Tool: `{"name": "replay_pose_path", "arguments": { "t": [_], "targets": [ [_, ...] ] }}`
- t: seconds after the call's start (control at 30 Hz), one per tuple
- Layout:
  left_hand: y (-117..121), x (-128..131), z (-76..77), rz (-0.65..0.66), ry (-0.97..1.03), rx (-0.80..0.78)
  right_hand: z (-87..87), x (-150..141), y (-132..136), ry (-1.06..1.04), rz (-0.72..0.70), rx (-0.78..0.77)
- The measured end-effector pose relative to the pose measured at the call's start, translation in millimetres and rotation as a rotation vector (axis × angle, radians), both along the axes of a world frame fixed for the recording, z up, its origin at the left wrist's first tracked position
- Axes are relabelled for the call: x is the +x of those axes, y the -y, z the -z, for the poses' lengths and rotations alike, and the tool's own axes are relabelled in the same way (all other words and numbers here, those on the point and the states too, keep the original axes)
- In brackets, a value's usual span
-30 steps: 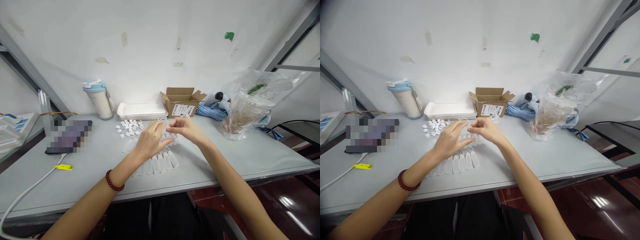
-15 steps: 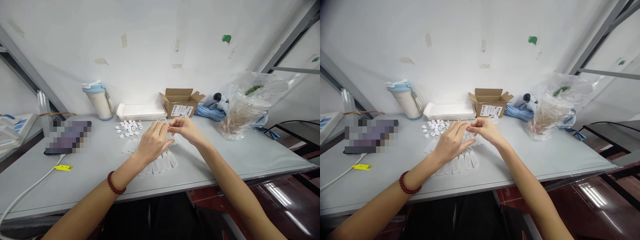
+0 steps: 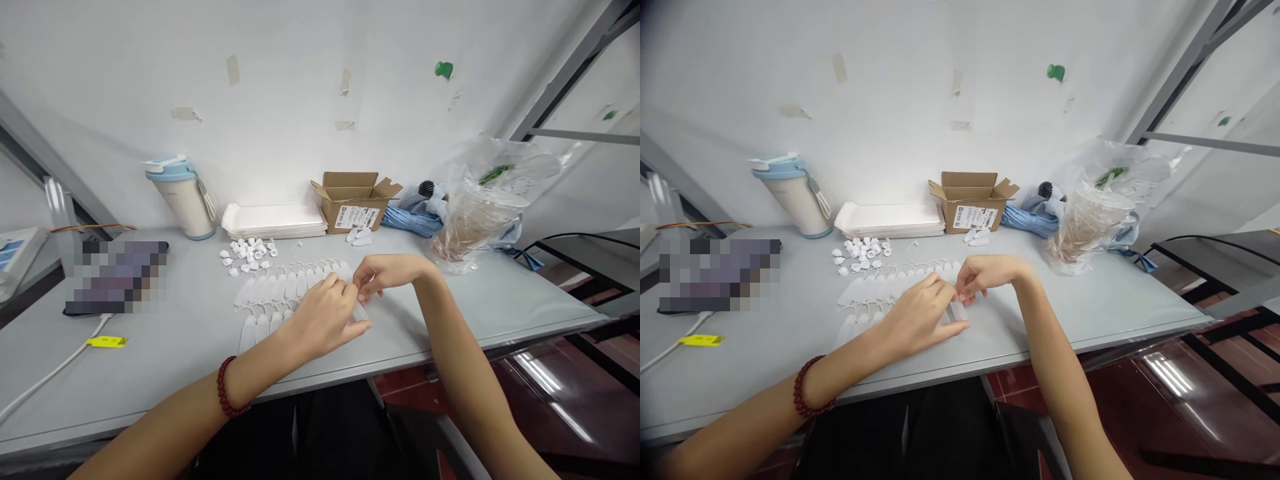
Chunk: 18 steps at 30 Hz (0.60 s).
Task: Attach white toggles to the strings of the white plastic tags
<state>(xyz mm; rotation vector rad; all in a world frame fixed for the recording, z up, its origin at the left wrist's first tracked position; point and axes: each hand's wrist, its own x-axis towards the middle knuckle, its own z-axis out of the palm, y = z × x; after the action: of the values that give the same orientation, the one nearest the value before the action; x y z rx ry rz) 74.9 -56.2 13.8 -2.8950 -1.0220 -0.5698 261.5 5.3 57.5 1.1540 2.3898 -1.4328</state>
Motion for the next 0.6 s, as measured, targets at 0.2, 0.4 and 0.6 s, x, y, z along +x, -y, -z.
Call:
{"name": "replay_pose_path", "arguments": {
  "t": [0.2, 0.4, 0.6],
  "targets": [
    [0, 3, 2.3, 0.012, -0.110, -0.014, 9.5, -9, -5, 0.089, 0.005, -0.042],
    [-2, 0, 0.2, -0.010, -0.155, -0.061, 15.8, -8, -8, 0.027, 0.019, -0.027],
    [-3, -2, -3.8, -0.015, -0.181, -0.087, 16.4, -11, -9, 0.052, 0.006, -0.053]
  ]
}}
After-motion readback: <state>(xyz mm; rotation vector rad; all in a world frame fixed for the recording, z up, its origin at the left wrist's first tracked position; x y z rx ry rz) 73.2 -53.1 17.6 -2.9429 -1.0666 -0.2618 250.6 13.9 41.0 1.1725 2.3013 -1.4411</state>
